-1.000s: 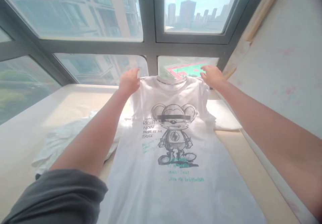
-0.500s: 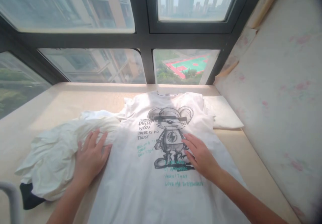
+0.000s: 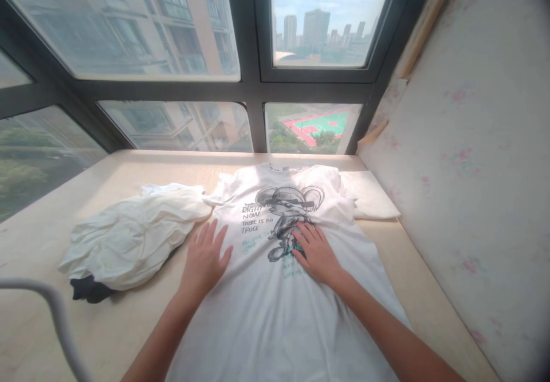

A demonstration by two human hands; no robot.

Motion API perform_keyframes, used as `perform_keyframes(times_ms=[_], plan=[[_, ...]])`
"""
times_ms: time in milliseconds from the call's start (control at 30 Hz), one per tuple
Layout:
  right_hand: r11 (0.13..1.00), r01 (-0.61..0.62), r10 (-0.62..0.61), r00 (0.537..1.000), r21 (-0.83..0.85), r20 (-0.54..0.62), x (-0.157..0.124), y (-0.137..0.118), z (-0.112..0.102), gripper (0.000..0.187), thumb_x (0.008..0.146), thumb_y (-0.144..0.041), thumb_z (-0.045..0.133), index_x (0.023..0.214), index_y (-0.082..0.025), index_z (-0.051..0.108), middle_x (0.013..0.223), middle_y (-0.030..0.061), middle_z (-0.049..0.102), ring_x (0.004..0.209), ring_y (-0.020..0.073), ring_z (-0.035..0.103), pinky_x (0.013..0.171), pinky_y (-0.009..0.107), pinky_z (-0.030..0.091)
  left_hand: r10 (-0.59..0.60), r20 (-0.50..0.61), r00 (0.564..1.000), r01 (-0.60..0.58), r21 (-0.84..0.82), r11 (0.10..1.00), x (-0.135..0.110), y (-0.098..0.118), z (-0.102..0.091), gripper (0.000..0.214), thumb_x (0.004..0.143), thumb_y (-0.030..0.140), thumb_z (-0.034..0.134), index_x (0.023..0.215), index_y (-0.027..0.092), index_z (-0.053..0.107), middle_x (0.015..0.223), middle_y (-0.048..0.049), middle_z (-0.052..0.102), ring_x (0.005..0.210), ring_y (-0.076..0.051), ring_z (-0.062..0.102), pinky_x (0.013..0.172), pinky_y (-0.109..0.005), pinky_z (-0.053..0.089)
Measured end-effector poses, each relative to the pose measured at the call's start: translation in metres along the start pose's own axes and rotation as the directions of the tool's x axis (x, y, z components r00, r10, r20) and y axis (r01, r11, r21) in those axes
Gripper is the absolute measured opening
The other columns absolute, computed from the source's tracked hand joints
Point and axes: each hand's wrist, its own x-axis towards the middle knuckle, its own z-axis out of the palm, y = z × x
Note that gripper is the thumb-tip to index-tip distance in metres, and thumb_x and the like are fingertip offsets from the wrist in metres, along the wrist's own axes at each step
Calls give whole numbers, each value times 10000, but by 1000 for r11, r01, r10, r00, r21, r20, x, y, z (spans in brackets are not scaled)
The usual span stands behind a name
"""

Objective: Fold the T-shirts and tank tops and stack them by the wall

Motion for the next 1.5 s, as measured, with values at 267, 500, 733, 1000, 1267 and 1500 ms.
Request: perform_keyframes(times_ms=[267, 500, 733, 1000, 1267, 1500], plan=[[994, 58, -58, 998, -90, 2, -52, -5, -21, 546, 992, -448, 441, 1486, -217, 435, 1626, 105, 252, 1496, 336, 206, 1168, 571, 246, -19, 50, 999, 18, 8, 1000, -108, 36, 11, 625, 925, 527, 408, 1461, 215, 484, 1589, -142, 339, 1447, -373, 323, 1121, -601, 276], [983, -92, 79, 993, -158, -84, -155, 32, -39, 588, 985, -447, 448, 1519, -214, 368, 1600, 105, 316, 1477, 317, 278, 1153, 536, 313, -46, 38, 998, 45, 21, 999, -141, 4, 9, 599, 943, 492, 348, 1426, 188, 528, 1546, -148, 416, 1429, -343, 362, 1108, -561, 325], [964, -155, 131, 984, -216, -120, -197, 51, -36, 559, 976, -446, 451, 1485, -216, 423, 1577, 103, 365, 1452, 307, 338, 1147, 527, 325, -18, 84, 996, 13, 51, 999, -130, 6, 9, 614, 953, 494, 338, 1459, 180, 485, 1575, -142, 368, 1438, -335, 351, 1143, -569, 269], [959, -195, 164, 974, -207, -157, -167, 50, -31, 503, 989, -416, 419, 1435, -196, 493, 1547, 123, 413, 1438, 308, 355, 1135, 531, 325, -46, 118, 992, 44, 18, 999, -94, 1, 11, 605, 966, 486, 341, 1484, 192, 445, 1586, -154, 343, 1454, -325, 328, 1153, -569, 262], [953, -214, 180, 970, -216, -165, -138, 60, -26, 472, 994, -400, 404, 1381, -167, 544, 1521, 142, 443, 1413, 313, 382, 1136, 520, 317, -48, 161, 986, 44, 24, 999, -62, -1, 10, 596, 985, 471, 321, 1498, 183, 414, 1597, -166, 314, 1464, -323, 314, 1152, -578, 267], [963, -185, 159, 977, -197, -144, -151, 39, -45, 505, 991, -420, 414, 1417, -159, 490, 1558, 154, 382, 1451, 340, 313, 1145, 571, 286, -54, 105, 993, 48, 55, 997, -80, 32, -19, 576, 968, 476, 368, 1416, 145, 515, 1538, -192, 412, 1424, -363, 371, 1137, -584, 280]])
